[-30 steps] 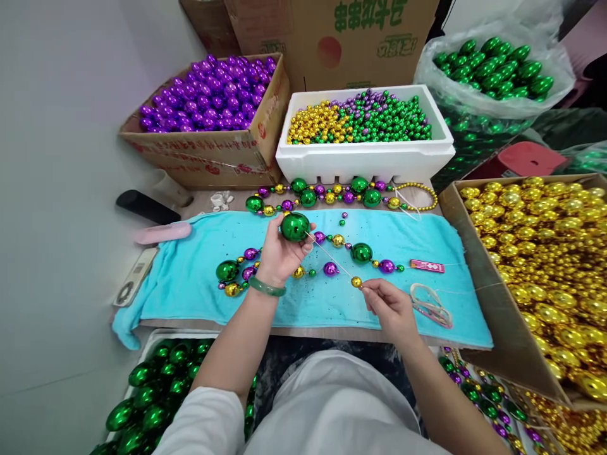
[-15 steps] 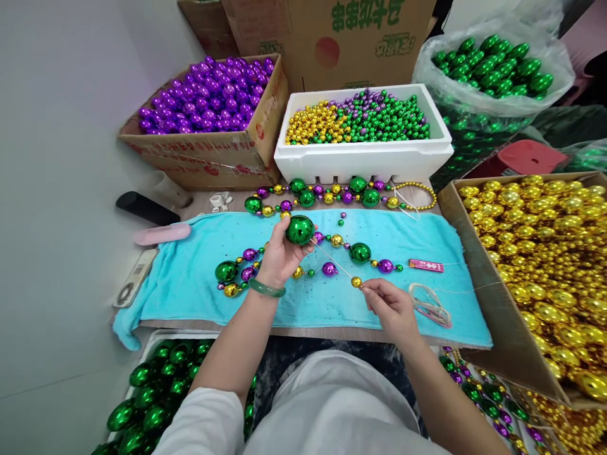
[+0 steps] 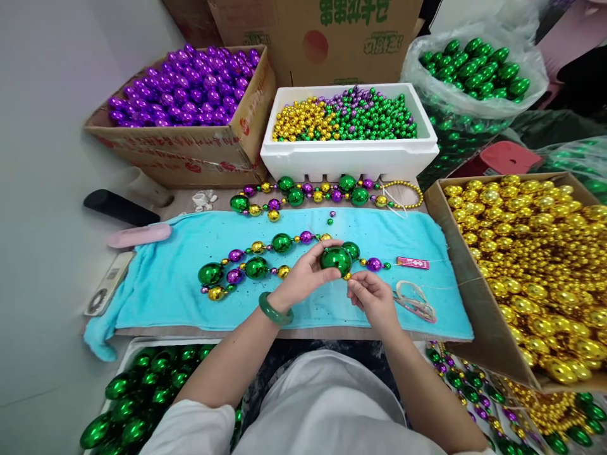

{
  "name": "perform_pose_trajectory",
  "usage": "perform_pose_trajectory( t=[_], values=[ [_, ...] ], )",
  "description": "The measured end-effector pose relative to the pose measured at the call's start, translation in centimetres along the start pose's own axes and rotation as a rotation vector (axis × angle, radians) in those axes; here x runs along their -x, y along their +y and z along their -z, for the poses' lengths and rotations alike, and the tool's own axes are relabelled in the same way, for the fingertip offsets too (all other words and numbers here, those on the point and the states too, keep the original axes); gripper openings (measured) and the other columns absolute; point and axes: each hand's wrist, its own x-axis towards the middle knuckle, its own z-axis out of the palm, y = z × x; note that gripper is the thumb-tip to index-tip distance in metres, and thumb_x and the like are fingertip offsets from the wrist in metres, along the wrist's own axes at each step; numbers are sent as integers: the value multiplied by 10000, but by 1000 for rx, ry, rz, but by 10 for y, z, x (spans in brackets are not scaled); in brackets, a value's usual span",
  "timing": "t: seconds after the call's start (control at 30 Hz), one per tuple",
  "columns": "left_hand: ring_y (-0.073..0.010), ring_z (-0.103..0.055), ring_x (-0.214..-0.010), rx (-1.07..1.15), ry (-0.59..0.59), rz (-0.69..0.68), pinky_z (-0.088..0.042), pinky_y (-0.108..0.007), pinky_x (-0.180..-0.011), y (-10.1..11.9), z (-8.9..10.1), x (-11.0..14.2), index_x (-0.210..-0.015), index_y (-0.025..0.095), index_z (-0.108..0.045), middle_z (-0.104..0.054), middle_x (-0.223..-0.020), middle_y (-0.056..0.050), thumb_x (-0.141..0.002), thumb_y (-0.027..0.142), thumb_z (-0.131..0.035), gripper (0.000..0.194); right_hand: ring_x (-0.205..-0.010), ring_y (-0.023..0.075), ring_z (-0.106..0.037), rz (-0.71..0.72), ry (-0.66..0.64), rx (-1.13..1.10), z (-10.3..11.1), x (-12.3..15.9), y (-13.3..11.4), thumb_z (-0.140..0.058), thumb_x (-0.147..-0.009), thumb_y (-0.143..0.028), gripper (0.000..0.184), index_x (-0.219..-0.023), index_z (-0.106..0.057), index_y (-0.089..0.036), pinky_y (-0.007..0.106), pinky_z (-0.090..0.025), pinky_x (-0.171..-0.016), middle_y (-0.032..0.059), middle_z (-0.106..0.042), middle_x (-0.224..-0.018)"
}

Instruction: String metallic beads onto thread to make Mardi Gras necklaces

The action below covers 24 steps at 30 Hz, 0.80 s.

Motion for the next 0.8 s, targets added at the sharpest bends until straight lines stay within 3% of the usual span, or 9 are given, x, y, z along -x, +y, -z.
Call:
perform_pose_trajectory(
  t=[0.1,0.17,0.23,0.3,0.37,0.53,0.67,0.73,0.8],
  values=[
    [-296,-570,-1198,-210,-187,96,-489,-331,-925,20,24,-11,-1227,249,-650,-642,-1268,-94,-505,286,-920,772,-413,72,-448,-96,-3,-92,11,-2,1,-779,-644,-475,361,-740,-587,-184,183,-281,-382,-20,-590,-543],
    [-276,-645,-1049,-352,-157,174,-504,-307,-853,30,45,-32,-1002,237,-750,-715,-1079,-79,-476,207,-913,552,-414,67,-446,-126,34,-144,20,-3,0,-802,-612,-473,383,-739,-585,-184,174,-273,-380,-26,-584,-538],
    [-254,-663,-884,-477,5,204,-502,-308,-800,30,62,-63,-793,216,-764,-726,-865,-71,-560,185,-862,255,-414,66,-434,-138,70,-170,27,-5,-3,-822,-579,-475,405,-724,-581,-184,176,-284,-385,-32,-568,-518],
    [-267,-635,-912,-590,259,96,-476,-330,-870,19,69,-99,-661,211,-733,-699,-776,-71,-608,145,-811,115,-413,66,-421,-140,99,-182,31,-7,-4,-835,-548,-482,425,-717,-584,-184,181,-292,-391,-40,-547,-494],
    [-292,-605,-995,-683,378,62,-428,-364,-961,3,66,-132,-611,215,-701,-682,-748,-70,-610,118,-790,132,-414,66,-415,-143,109,-192,33,-9,-2,-838,-537,-488,434,-720,-589,-183,181,-289,-393,-44,-534,-485],
    [-352,-584,-1037,-734,362,142,-369,-443,-1005,-30,46,-182,-464,205,-585,-609,-603,-72,-515,20,-791,282,-420,63,-403,-127,60,-169,39,-11,7,-798,-610,-498,394,-736,-610,-175,180,-273,-400,-42,-522,-495],
    [-324,-598,-1024,-698,370,166,-400,-414,-962,-32,39,-192,-487,190,-572,-621,-640,-77,-553,-6,-748,271,-431,69,-403,-73,84,-125,48,-11,9,-767,-662,-485,356,-763,-624,-174,188,-276,-402,-37,-522,-510],
    [-261,-631,-918,-657,376,164,-456,-363,-864,-24,37,-186,-615,179,-637,-652,-703,-73,-665,85,-731,142,-437,72,-404,-34,137,-127,51,-12,7,-756,-677,-482,347,-773,-626,-175,192,-276,-401,-34,-521,-515],
    [-186,-638,-765,-425,341,183,-486,-301,-723,-12,34,-171,-796,170,-681,-682,-768,-66,-798,210,-665,42,-449,77,-411,7,190,-121,52,-14,4,-745,-693,-475,334,-790,-633,-176,200,-293,-413,-31,-524,-520]
  ],
)
